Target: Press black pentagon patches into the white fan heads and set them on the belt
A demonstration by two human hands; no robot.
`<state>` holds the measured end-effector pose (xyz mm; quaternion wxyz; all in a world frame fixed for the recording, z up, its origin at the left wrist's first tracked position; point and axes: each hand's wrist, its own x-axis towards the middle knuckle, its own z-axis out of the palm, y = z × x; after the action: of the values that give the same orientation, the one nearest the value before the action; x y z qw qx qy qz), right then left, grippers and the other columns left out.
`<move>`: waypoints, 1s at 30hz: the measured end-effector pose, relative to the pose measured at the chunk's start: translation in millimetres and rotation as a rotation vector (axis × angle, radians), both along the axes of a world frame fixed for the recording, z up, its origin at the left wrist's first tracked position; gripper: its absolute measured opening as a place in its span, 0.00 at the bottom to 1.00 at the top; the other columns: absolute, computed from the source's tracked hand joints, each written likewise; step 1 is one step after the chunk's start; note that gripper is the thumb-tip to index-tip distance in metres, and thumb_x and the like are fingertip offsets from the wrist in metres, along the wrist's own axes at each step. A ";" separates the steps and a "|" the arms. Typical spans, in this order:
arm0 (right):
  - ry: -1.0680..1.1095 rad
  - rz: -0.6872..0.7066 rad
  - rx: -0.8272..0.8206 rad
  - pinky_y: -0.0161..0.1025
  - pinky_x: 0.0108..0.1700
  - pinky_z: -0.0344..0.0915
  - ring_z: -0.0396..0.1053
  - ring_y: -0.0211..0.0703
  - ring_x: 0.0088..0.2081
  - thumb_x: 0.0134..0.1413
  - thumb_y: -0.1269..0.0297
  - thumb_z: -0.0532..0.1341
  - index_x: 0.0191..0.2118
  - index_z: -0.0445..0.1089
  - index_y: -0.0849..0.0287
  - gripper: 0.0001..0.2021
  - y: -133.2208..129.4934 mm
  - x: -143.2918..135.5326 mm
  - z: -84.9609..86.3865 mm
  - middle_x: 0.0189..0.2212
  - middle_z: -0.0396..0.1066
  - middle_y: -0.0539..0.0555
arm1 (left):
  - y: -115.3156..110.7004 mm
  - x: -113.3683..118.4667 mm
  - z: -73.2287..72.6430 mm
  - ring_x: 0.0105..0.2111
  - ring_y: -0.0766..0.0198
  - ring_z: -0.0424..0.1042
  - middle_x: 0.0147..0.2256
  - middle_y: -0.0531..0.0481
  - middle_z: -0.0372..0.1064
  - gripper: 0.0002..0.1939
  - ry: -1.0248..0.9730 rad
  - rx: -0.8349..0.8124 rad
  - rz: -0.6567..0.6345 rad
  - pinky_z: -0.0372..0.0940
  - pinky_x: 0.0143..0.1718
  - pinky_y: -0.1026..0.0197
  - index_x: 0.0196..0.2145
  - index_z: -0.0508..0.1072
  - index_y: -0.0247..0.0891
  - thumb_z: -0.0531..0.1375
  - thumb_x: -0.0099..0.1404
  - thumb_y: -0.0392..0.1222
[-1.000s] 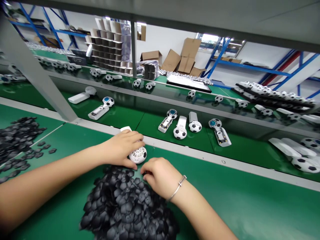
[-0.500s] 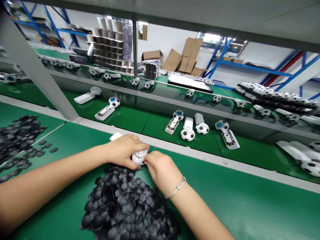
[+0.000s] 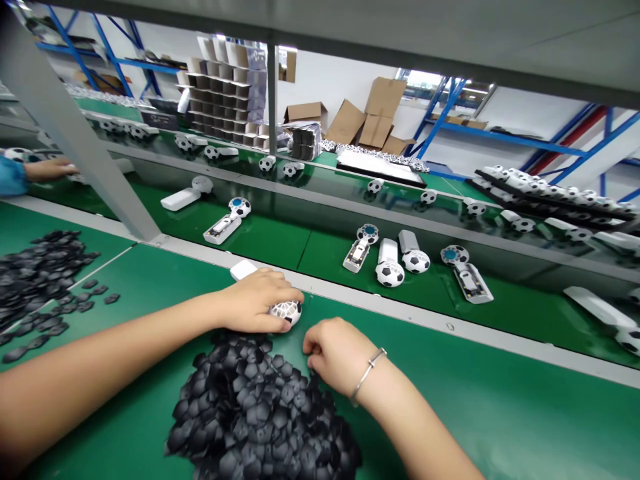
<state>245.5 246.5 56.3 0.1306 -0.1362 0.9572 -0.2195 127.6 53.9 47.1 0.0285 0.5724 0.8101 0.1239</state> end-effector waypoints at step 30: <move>0.297 -0.190 -0.557 0.37 0.38 0.67 0.70 0.41 0.34 0.51 0.79 0.59 0.38 0.72 0.58 0.11 -26.5 -3.4 -4.8 0.33 0.73 0.51 | 0.7 10.1 3.1 0.35 0.48 0.71 0.32 0.47 0.71 0.40 0.033 -0.166 0.183 0.62 0.33 0.56 0.52 0.62 0.47 0.58 0.49 0.73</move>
<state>242.1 220.0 51.5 -0.0738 -0.1075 0.8774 -0.4616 137.6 54.7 50.1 0.0511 0.4938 0.8667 0.0488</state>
